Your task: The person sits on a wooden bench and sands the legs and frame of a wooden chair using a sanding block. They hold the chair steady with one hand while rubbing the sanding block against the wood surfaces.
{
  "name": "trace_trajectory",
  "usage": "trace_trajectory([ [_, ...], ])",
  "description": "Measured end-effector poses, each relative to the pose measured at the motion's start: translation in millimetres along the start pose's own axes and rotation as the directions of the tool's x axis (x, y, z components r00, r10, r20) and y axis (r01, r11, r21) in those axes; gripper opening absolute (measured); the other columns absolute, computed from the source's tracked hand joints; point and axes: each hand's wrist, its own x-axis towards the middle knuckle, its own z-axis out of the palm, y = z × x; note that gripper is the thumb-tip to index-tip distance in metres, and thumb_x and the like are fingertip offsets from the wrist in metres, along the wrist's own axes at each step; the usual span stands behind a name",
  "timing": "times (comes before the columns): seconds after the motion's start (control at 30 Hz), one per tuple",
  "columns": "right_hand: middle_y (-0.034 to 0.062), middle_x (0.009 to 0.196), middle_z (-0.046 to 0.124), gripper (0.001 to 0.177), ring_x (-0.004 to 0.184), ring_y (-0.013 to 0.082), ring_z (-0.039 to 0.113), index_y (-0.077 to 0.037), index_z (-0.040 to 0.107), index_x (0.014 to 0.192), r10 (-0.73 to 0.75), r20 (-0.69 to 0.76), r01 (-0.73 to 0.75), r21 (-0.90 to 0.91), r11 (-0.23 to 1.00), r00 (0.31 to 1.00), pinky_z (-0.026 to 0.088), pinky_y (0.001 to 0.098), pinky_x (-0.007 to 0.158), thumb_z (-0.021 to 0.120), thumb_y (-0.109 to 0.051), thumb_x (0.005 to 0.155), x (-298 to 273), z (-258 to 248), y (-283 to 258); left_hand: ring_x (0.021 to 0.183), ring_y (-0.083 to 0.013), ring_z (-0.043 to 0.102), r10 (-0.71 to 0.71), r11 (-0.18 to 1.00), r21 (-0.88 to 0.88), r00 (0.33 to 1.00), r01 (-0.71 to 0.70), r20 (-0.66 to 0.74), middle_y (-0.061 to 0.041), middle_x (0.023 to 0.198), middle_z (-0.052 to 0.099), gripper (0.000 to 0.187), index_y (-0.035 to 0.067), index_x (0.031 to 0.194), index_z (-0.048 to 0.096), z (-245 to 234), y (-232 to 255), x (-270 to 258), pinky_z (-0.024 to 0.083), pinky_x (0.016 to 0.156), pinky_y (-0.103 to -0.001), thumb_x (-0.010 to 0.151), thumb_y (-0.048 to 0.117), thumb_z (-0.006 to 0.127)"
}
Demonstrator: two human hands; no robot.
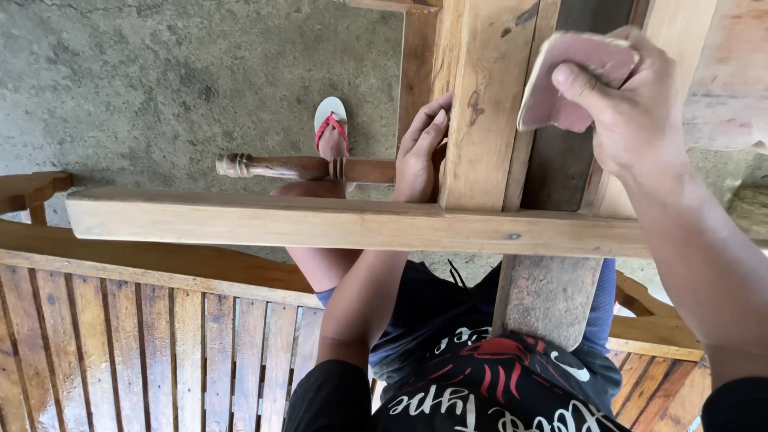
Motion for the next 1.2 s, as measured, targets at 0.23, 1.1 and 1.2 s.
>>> trace_trajectory([
  [0.23,0.0038,0.114,0.062,0.041,0.112,0.0198,0.065,-0.001,0.055,0.127,-0.02,0.023,0.017,0.124,0.992,1.0,0.06,0.0334,0.103,0.077,0.003,0.092,12.6,14.5,-15.4,0.12,-0.0222,0.062,0.045,0.989,0.136,0.997,-0.053,0.063,-0.009,0.129,0.065,0.038,0.008,0.133,0.062,-3.7,4.5,0.0,0.051,0.104,-0.036,0.101,0.028,0.06],
  [1.1,0.0053,0.099,0.066,0.018,0.1,0.0155,0.07,-0.01,0.059,0.12,0.329,0.176,-0.295,-0.195,0.935,0.928,0.063,0.0331,0.091,0.06,-0.005,0.103,5.8,-10.0,-69.0,0.115,-0.0225,0.066,0.349,0.705,0.629,0.932,-0.328,0.096,-0.014,0.123,0.069,0.038,0.005,0.132,0.058,-45.6,-9.4,-1.3,0.057,0.096,-0.033,0.104,0.029,0.05],
  [1.2,0.0168,0.081,0.065,0.014,0.071,0.0226,0.068,0.002,0.055,0.103,0.121,0.172,-0.117,-0.037,0.992,0.978,0.059,0.0268,0.064,0.066,0.011,0.1,-1.8,-22.8,-55.9,0.088,-0.0164,0.07,0.421,0.259,0.94,0.902,-0.224,0.099,-0.005,0.106,0.069,0.027,0.016,0.126,0.06,-51.5,9.6,-51.2,0.054,0.073,-0.032,0.105,0.029,0.048],
])
